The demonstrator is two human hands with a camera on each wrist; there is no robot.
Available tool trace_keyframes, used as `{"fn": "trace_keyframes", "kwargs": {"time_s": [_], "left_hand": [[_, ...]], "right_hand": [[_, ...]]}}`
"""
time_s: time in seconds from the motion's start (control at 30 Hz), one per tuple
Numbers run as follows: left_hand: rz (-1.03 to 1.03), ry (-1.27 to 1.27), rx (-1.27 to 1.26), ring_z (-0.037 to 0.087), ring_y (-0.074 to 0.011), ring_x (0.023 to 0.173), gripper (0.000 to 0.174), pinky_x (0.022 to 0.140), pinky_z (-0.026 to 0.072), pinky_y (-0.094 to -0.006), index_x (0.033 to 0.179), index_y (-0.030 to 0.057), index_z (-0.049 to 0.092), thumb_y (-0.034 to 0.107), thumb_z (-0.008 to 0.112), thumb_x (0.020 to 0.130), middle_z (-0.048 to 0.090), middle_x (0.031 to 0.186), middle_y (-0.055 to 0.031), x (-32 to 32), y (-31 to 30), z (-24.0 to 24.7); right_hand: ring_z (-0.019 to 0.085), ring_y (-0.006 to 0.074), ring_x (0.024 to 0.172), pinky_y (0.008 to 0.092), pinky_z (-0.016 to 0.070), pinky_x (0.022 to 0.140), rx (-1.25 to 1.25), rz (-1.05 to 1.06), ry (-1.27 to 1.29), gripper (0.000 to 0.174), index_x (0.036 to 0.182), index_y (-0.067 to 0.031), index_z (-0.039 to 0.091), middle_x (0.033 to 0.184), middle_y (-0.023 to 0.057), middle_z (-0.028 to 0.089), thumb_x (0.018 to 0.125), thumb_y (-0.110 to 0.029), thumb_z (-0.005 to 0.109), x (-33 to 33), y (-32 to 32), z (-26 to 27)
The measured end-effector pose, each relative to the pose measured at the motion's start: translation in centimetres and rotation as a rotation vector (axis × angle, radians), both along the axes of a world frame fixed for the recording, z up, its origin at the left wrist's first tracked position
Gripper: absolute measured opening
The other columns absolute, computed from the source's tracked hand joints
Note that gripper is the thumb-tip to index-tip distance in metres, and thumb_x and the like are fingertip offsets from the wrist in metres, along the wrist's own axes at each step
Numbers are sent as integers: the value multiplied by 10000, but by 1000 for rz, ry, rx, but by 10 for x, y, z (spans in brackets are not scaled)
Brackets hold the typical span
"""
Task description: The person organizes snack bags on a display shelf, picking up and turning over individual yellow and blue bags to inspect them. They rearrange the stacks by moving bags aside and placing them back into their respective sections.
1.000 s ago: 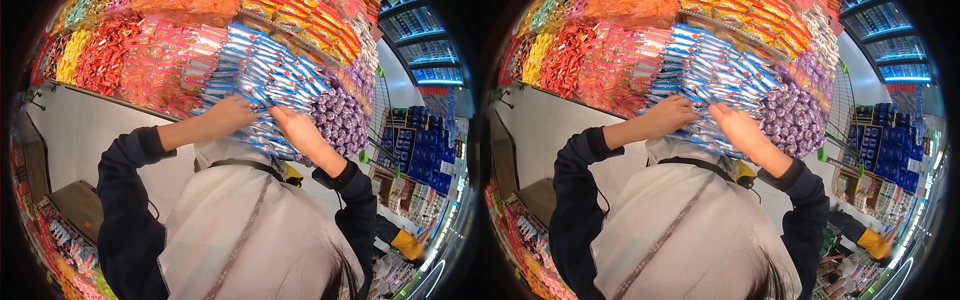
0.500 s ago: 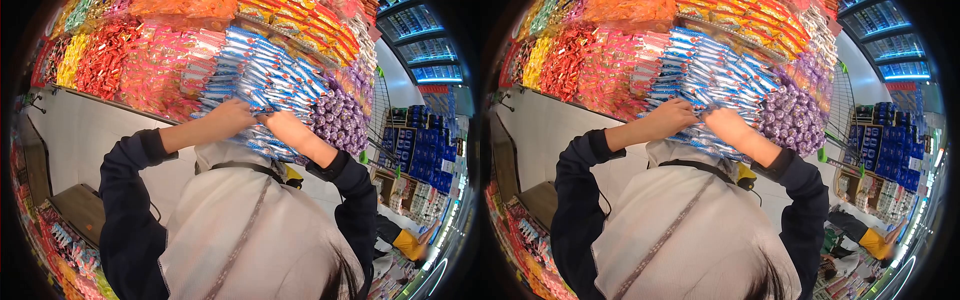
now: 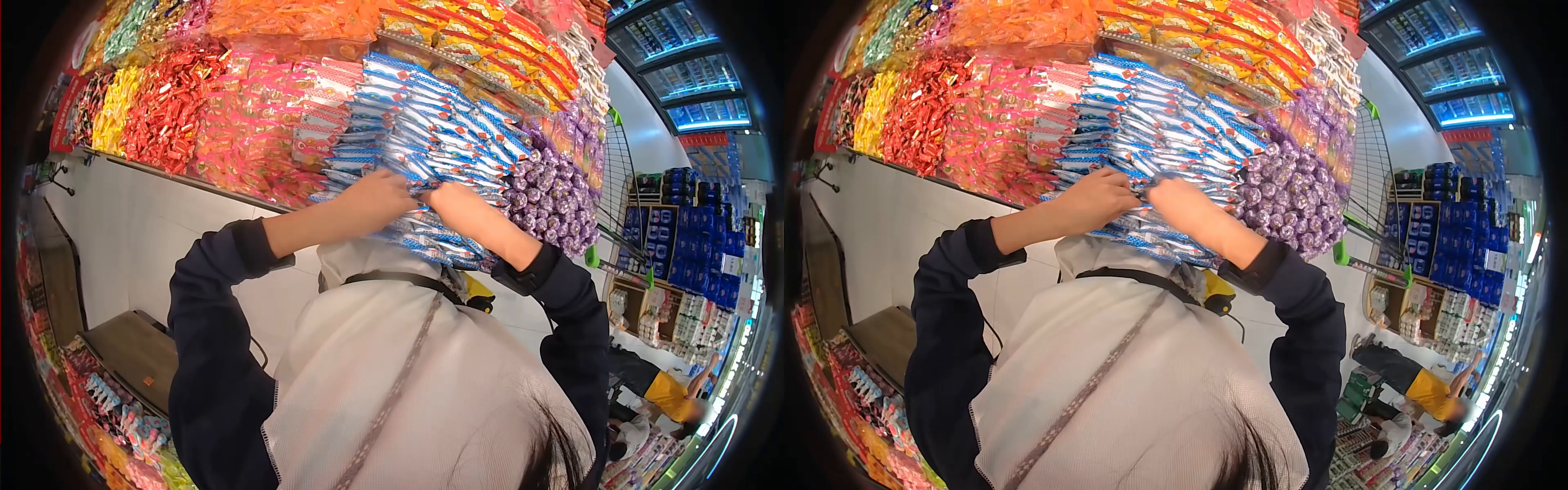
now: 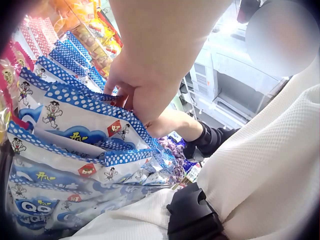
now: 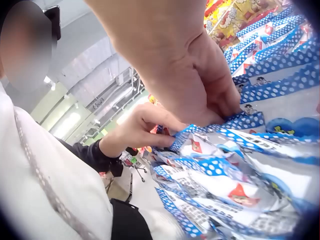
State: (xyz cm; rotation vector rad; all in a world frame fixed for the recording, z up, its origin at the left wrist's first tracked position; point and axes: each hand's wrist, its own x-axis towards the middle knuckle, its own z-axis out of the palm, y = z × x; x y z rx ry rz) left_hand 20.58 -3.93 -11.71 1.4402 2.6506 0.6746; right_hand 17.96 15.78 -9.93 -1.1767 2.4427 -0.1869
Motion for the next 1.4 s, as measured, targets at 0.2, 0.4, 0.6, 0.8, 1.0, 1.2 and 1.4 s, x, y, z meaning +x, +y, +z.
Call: {"fn": "trace_keyframes", "kwargs": {"time_s": [0.2,0.4,0.6,0.8,1.0,1.2,1.4], "left_hand": [[-2,-15,20,521,-186,871,205,803,379,-326,920,91,614,97,589,717,601,809,-18,-1,-1,0],[-13,-17,4,524,-190,875,202,802,379,-332,913,88,610,90,594,712,605,801,-18,-2,0,1],[-14,-26,-48,526,-194,885,189,803,381,-337,908,80,606,88,595,719,608,805,-24,-3,1,4],[13,-38,-35,530,-208,924,190,819,394,-345,946,77,602,137,596,766,606,870,-48,-2,-1,13],[319,-106,417,529,-220,999,259,851,411,-325,1021,64,568,103,622,770,576,1004,-83,-8,-7,65],[374,-647,1109,509,-179,1048,369,899,416,-309,1162,10,439,67,580,826,520,1119,-102,-11,-6,87],[418,-1002,988,523,-144,1018,414,862,435,-278,1173,-27,426,32,602,803,548,1102,-93,0,-9,99]], "right_hand": [[586,341,780,411,471,686,-326,-112,-57,166,910,-47,595,799,172,602,751,-77,559,-13,14,22],[556,299,848,382,454,709,-319,-521,537,138,859,-50,592,849,108,600,733,-102,613,-78,67,61],[565,281,798,361,452,680,-270,-462,479,120,780,-27,590,823,99,591,726,-123,638,-86,75,28],[581,307,780,351,463,694,-456,-560,427,97,794,-12,542,812,131,595,737,-71,594,-85,65,43],[581,94,721,260,500,626,-1086,-665,13,57,837,0,492,738,50,583,836,-48,524,-54,47,99],[588,118,646,255,527,562,-1195,-696,-602,72,894,-1,514,731,55,579,845,-53,515,-36,30,109],[593,116,643,246,519,540,-1173,-694,-781,92,886,6,540,728,53,583,823,-60,526,-26,9,99]]}}
